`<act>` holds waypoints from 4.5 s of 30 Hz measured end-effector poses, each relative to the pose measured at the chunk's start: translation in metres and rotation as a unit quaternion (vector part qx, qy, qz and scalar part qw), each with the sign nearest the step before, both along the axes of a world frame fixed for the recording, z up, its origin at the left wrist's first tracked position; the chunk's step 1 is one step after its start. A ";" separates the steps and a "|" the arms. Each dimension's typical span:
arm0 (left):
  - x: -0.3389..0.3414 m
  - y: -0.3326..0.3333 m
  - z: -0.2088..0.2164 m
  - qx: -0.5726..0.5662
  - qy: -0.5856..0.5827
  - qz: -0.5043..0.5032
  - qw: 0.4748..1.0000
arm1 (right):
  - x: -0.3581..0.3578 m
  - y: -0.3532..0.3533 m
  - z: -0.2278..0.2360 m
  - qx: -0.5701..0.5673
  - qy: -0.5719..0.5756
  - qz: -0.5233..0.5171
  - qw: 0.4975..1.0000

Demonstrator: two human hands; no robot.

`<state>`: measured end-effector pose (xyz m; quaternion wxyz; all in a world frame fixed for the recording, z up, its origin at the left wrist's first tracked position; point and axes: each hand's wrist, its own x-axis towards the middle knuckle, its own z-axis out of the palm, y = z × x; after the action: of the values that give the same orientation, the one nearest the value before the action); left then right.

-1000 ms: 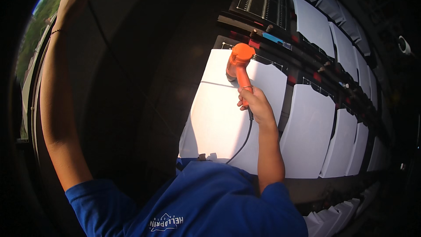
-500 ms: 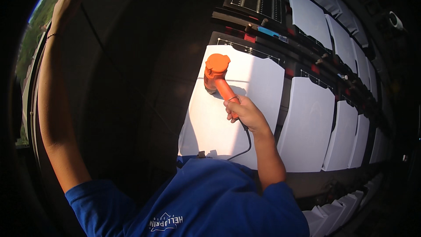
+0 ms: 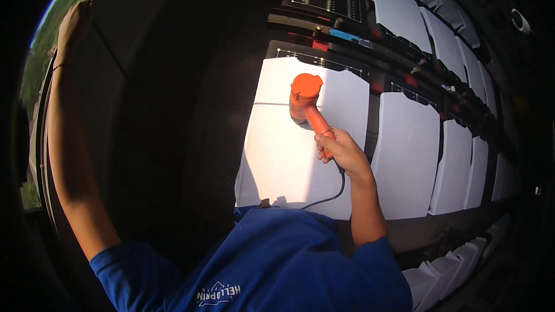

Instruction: The person uses an orange heat gun to dry large white sheets of paper hanging on a drying rack. They move the heat gun back and forth across the surface of the sheets to apply heat evenly.

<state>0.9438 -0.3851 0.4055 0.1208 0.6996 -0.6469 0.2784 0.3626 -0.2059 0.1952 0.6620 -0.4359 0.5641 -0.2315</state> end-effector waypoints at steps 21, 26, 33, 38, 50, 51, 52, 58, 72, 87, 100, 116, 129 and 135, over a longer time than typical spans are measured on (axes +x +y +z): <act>-0.024 0.010 0.010 0.051 0.040 0.067 0.996 | -0.024 -0.031 -0.009 -0.032 -0.024 -0.110 0.993; -0.019 0.008 0.009 0.044 0.045 0.060 0.996 | -0.021 -0.025 -0.021 -0.063 -0.008 -0.110 0.992; -0.021 0.006 0.007 0.035 0.051 0.059 0.996 | -0.031 -0.019 -0.015 -0.055 0.018 -0.126 0.990; -0.019 0.006 0.007 0.038 0.060 0.062 0.996 | -0.047 -0.003 -0.008 -0.040 0.040 -0.130 0.990; -0.014 0.003 0.008 0.044 0.050 0.070 0.995 | -0.050 -0.028 -0.034 -0.083 -0.060 -0.197 0.975; -0.015 0.004 0.007 0.043 0.049 0.069 0.995 | -0.050 -0.030 -0.036 -0.090 -0.053 -0.196 0.975; -0.016 0.004 0.007 0.040 0.048 0.069 0.996 | -0.051 -0.031 -0.038 -0.097 -0.046 -0.194 0.975; -0.015 0.005 0.008 0.043 0.044 0.075 0.995 | -0.075 -0.021 -0.042 -0.098 -0.007 -0.267 0.959; -0.004 -0.003 0.008 0.058 0.039 0.064 0.996 | -0.051 -0.015 -0.029 -0.075 -0.057 -0.214 0.972; -0.002 -0.002 0.003 0.013 0.024 0.055 0.998 | -0.061 0.012 -0.025 -0.055 -0.054 -0.210 0.975; 0.009 -0.010 0.003 0.027 0.011 0.075 0.997 | -0.069 0.031 -0.022 -0.067 -0.027 -0.275 0.959; 0.023 -0.015 0.001 0.029 0.021 0.062 0.997 | -0.070 0.061 -0.011 -0.033 -0.037 -0.235 0.971; 0.024 -0.016 -0.002 0.027 0.011 0.044 0.999 | -0.075 0.076 -0.013 -0.033 -0.006 -0.258 0.966; 0.011 -0.010 0.000 0.026 0.013 0.044 0.999 | -0.077 0.098 -0.006 -0.027 0.022 -0.265 0.964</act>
<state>0.9549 -0.3948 0.4054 0.0988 0.7339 -0.6210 0.2569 0.2861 -0.1077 0.1890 0.5523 -0.2932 0.6674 -0.4044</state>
